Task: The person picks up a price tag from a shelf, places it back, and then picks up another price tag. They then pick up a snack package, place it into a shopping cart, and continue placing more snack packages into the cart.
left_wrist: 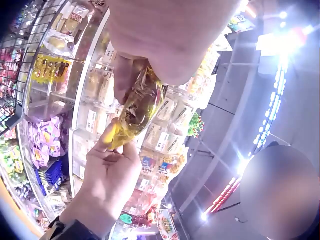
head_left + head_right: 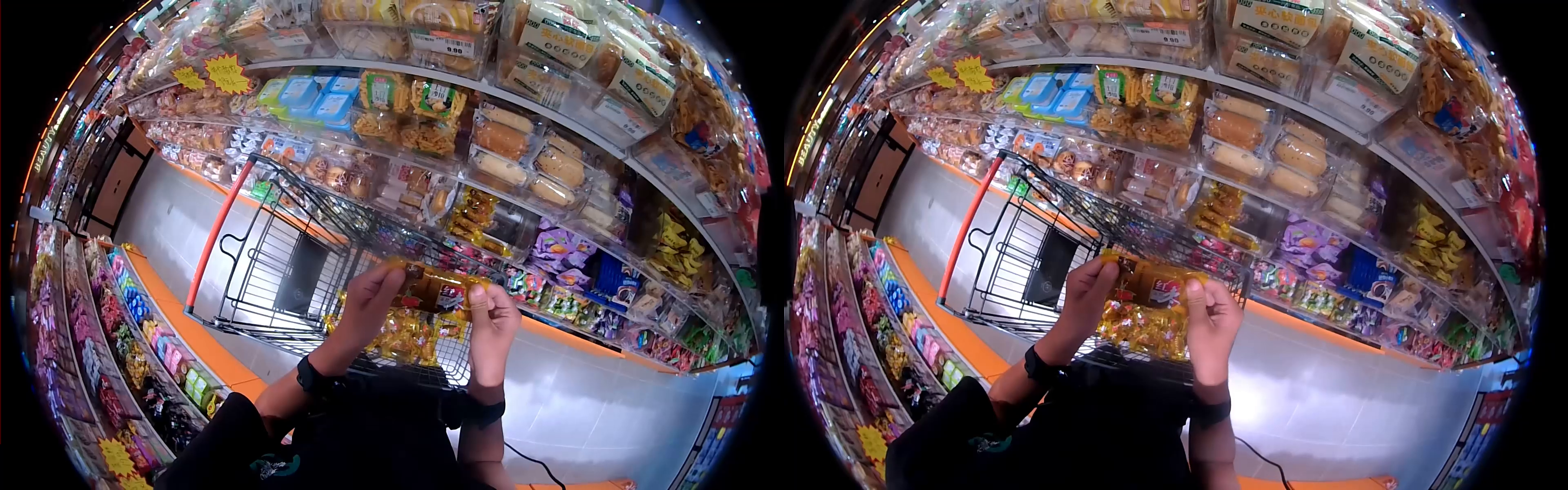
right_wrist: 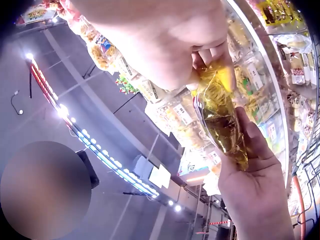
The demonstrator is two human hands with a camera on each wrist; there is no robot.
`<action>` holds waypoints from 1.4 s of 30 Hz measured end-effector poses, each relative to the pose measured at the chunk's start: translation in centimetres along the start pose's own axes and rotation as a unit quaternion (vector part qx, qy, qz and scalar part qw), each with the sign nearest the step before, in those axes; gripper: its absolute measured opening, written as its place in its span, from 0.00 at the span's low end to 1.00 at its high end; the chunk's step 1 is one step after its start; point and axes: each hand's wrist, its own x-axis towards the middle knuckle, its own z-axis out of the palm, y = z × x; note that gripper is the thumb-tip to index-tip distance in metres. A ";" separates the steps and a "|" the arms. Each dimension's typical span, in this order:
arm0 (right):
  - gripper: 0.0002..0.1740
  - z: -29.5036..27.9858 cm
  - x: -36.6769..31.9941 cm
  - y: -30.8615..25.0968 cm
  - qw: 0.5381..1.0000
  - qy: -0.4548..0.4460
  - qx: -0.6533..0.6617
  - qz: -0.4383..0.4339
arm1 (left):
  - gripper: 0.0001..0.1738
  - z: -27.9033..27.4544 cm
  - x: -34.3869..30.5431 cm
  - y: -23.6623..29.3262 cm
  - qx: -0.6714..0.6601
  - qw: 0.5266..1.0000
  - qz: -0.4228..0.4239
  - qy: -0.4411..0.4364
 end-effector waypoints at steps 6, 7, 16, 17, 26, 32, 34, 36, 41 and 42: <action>0.06 -1.4 0.3 1.2 0.996 -0.074 0.015 0.037 | 0.15 -0.1 0.7 -1.0 -0.010 0.998 -0.062 -0.008; 0.07 -1.0 0.1 0.9 0.993 -0.088 0.040 0.070 | 0.15 -0.1 1.0 -1.3 -0.011 0.997 -0.080 -0.016; 0.24 -3.9 -0.4 5.6 0.983 -0.101 0.057 0.139 | 0.16 1.1 1.2 -5.5 -0.028 0.986 -0.129 -0.102; 0.23 -4.3 -0.5 5.6 0.981 -0.102 0.068 0.149 | 0.16 1.3 1.3 -5.8 -0.021 0.987 -0.125 -0.104; 0.20 -5.5 -0.8 2.3 0.980 -0.121 0.096 0.127 | 0.16 2.9 0.9 -4.0 -0.064 0.986 -0.110 -0.106; 0.21 -6.0 0.0 3.2 0.984 -0.115 0.057 0.123 | 0.20 3.0 1.8 -4.6 -0.050 0.983 -0.116 -0.136; 0.22 -7.1 0.8 5.2 0.988 -0.109 -0.022 0.110 | 0.23 3.2 2.7 -5.8 -0.026 0.980 -0.090 -0.176; 0.22 -8.5 2.0 7.6 0.984 -0.107 -0.124 0.075 | 0.25 3.6 4.2 -7.6 0.038 0.968 -0.104 -0.223; 0.28 -11.5 7.4 10.9 0.965 -0.060 -0.254 -0.019 | 0.24 6.9 10.1 -11.6 0.261 0.920 0.034 -0.291; 0.26 -12.3 9.2 11.7 0.949 -0.053 -0.301 -0.082 | 0.24 7.8 11.7 -11.5 0.319 0.898 0.053 -0.299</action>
